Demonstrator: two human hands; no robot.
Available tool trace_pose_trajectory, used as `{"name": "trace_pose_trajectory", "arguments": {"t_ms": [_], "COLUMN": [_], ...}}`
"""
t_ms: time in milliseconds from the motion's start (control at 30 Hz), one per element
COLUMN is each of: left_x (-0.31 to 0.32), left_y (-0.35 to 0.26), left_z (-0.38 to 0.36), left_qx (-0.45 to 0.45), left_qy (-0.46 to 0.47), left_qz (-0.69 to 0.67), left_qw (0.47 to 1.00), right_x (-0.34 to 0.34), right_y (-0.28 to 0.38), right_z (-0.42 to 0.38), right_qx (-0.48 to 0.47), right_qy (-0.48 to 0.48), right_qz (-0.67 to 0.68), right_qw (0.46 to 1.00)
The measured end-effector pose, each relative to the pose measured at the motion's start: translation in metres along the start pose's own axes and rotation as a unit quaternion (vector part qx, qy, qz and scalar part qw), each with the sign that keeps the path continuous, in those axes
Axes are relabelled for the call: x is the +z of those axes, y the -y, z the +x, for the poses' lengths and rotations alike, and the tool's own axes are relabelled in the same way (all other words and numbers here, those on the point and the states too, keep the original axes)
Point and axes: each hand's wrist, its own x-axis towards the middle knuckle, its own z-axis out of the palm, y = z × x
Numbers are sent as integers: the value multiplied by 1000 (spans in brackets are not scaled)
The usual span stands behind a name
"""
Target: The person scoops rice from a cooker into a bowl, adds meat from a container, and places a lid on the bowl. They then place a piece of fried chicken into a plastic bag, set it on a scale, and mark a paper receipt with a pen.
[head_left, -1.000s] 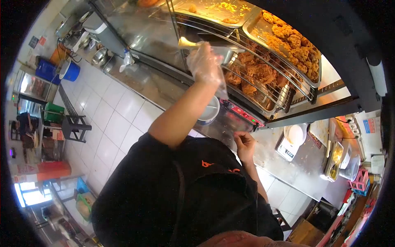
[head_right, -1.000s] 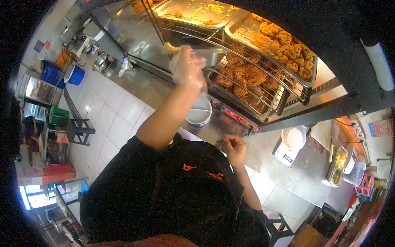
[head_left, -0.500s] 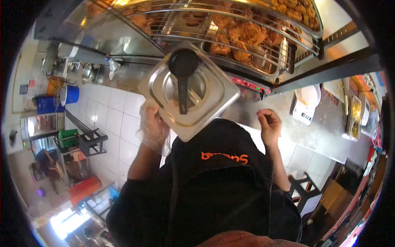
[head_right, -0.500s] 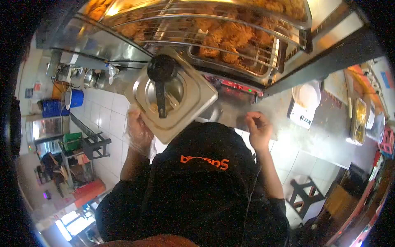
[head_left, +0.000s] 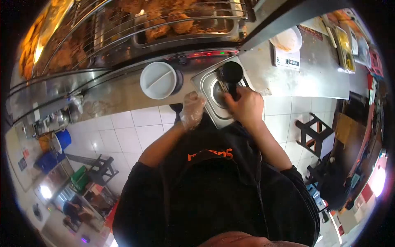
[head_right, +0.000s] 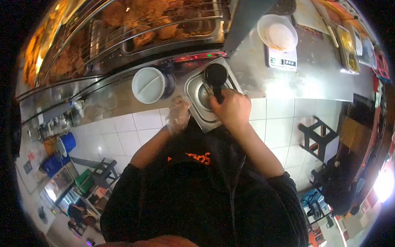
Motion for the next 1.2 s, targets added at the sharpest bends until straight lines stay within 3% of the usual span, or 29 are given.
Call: {"name": "trace_pose_trajectory", "arguments": {"t_ms": [67,100,200,233,333,400,467,567,667,733,767,800,833,900,933,967,1067,1100,1133,1200], "left_x": [9,7,-8,-14,1,34,60,86,62,19,-21,-58,-95,-186,-222,-276,-299,-286,-288,-304], "left_y": [6,-7,-27,-27,-83,-109,-94,-74,-122,-159,-168,-159,-160,-137,-127,-104,-77,-81,-75,-64], "left_z": [11,7,8,10,2,-1,17,37,9,-15,-17,-25,-30,-20,-21,-6,13,19,29,52], "left_qx": [-57,24,37,237,507,606,599,534,531,518,476,514,303,299,282,225,73,-28,-31,-37], "left_qy": [31,71,99,5,-9,123,212,266,303,233,211,70,16,-103,-89,-100,-152,-148,-141,-124], "left_qz": [-36,58,126,325,461,509,587,677,626,631,628,615,675,770,760,692,785,800,803,807], "left_qw": [997,996,986,916,728,599,501,431,484,529,579,594,672,554,579,679,596,580,579,576], "right_x": [0,-8,-30,-36,-48,-44,-35,-31,-34,-38,-40,-44,-49,-60,-66,-71,-58,-45,-30,-7], "right_y": [-17,-24,-43,-52,-74,-91,-103,-109,-113,-123,-128,-130,-127,-117,-109,-98,-73,-65,-58,-41], "right_z": [-7,-11,-28,-36,-54,-60,-61,-58,-60,-66,-69,-73,-73,-68,-63,-56,-31,-23,-15,-4], "right_qx": [43,49,71,73,79,103,104,75,70,64,70,76,63,12,-18,-43,-149,-194,-238,-202], "right_qy": [-35,-34,-51,-64,-89,-109,-146,-183,-195,-190,-182,-174,-170,-143,-127,-86,18,2,-16,26], "right_qz": [66,96,187,196,224,239,318,388,388,381,369,357,315,237,196,192,34,-48,-129,-222], "right_qw": [996,994,978,976,967,959,931,900,898,903,909,915,932,961,972,977,988,980,963,954]}}
